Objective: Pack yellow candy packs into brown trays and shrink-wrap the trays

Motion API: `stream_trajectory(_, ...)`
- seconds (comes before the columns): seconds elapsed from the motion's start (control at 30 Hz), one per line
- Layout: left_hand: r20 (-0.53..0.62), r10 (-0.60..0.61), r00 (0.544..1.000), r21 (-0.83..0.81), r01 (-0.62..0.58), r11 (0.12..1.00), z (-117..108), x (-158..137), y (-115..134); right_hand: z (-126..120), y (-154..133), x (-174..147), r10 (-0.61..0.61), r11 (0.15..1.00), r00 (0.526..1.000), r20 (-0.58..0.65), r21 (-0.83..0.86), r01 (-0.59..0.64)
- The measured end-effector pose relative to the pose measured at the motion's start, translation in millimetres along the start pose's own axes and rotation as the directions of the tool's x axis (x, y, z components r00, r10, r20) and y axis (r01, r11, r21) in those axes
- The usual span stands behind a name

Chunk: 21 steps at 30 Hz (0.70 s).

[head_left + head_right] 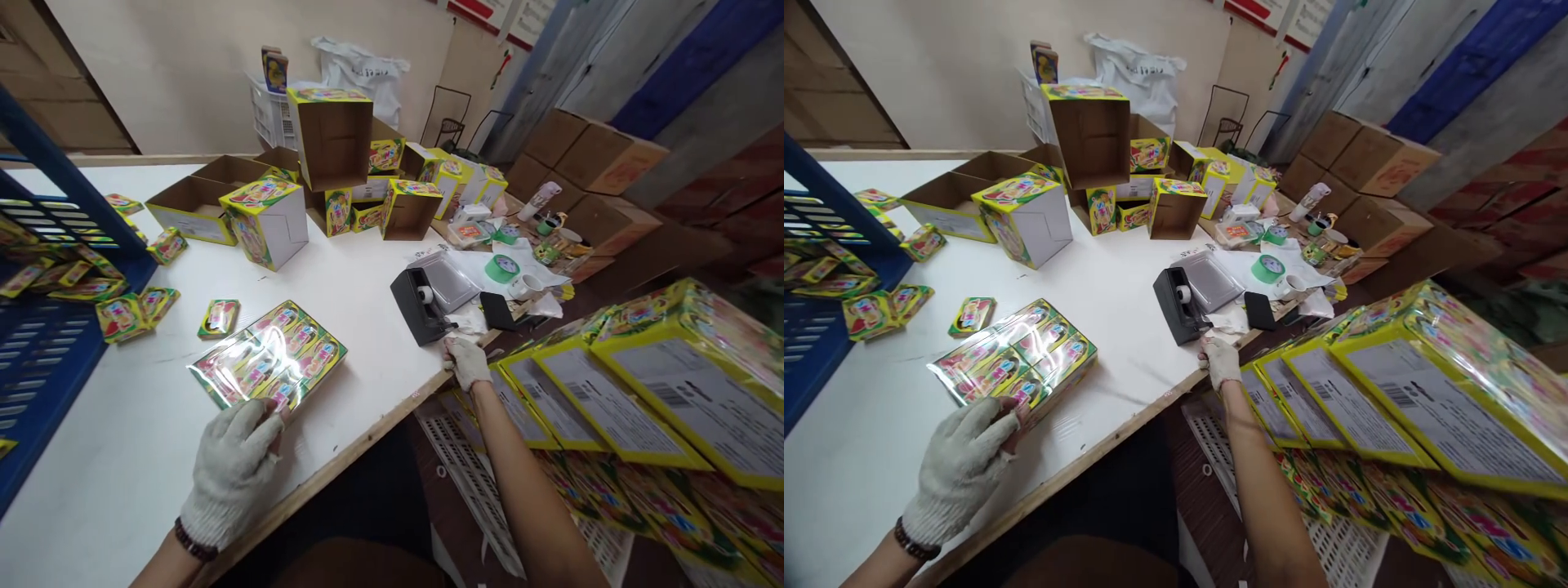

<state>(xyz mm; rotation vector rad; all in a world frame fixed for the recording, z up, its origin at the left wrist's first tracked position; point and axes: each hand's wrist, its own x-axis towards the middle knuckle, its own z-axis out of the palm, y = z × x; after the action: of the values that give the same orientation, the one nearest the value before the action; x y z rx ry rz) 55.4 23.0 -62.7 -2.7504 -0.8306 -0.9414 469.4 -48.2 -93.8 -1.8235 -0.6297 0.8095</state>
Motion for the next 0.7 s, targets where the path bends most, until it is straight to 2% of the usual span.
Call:
stream_trajectory(0.1,-0.051,-0.03,0.998,-0.079,0.026,0.997,-6.1,-8.1,6.5,1.6,-4.7,-10.0,0.032,0.999,0.999,-0.021,0.002,-0.032)
stream_trajectory(0.2,-0.069,-0.054,0.996,-0.146,0.044,0.988,-9.2,-9.9,11.5,19.4,-11.3,-37.6,0.04,0.999,0.996,0.081,-0.005,-0.04)
stream_trajectory(0.3,-0.047,-0.083,0.995,-0.16,0.075,0.984,-8.5,-11.2,12.7,62.8,-22.3,-81.4,0.022,0.999,0.959,0.284,0.025,-0.031)
stream_trajectory(0.4,-0.022,-0.118,0.993,-0.177,0.112,0.978,-6.1,-16.1,12.1,118.5,-39.9,-126.4,-0.002,0.994,0.857,0.516,0.092,-0.053)
stream_trajectory(0.47,-0.031,-0.147,0.989,-0.188,0.139,0.972,-6.5,-19.6,12.1,150.8,-51.7,-146.6,0.007,0.992,0.803,0.596,0.099,-0.082)
stream_trajectory(0.53,-0.048,-0.158,0.986,-0.19,0.146,0.971,-9.8,-20.7,12.7,173.6,-59.1,-155.9,0.036,0.989,0.781,0.624,0.089,-0.117)
stream_trajectory(0.6,-0.013,-0.127,0.992,-0.181,0.123,0.976,-14.8,-17.7,13.5,186.3,-60.3,-156.8,0.057,0.988,0.779,0.624,0.078,-0.134)
stream_trajectory(0.7,0.166,-0.1,0.981,-0.113,0.119,0.986,-18.8,-6.4,13.5,192.6,-51.2,-152.1,0.063,0.991,0.773,0.631,0.052,-0.124)
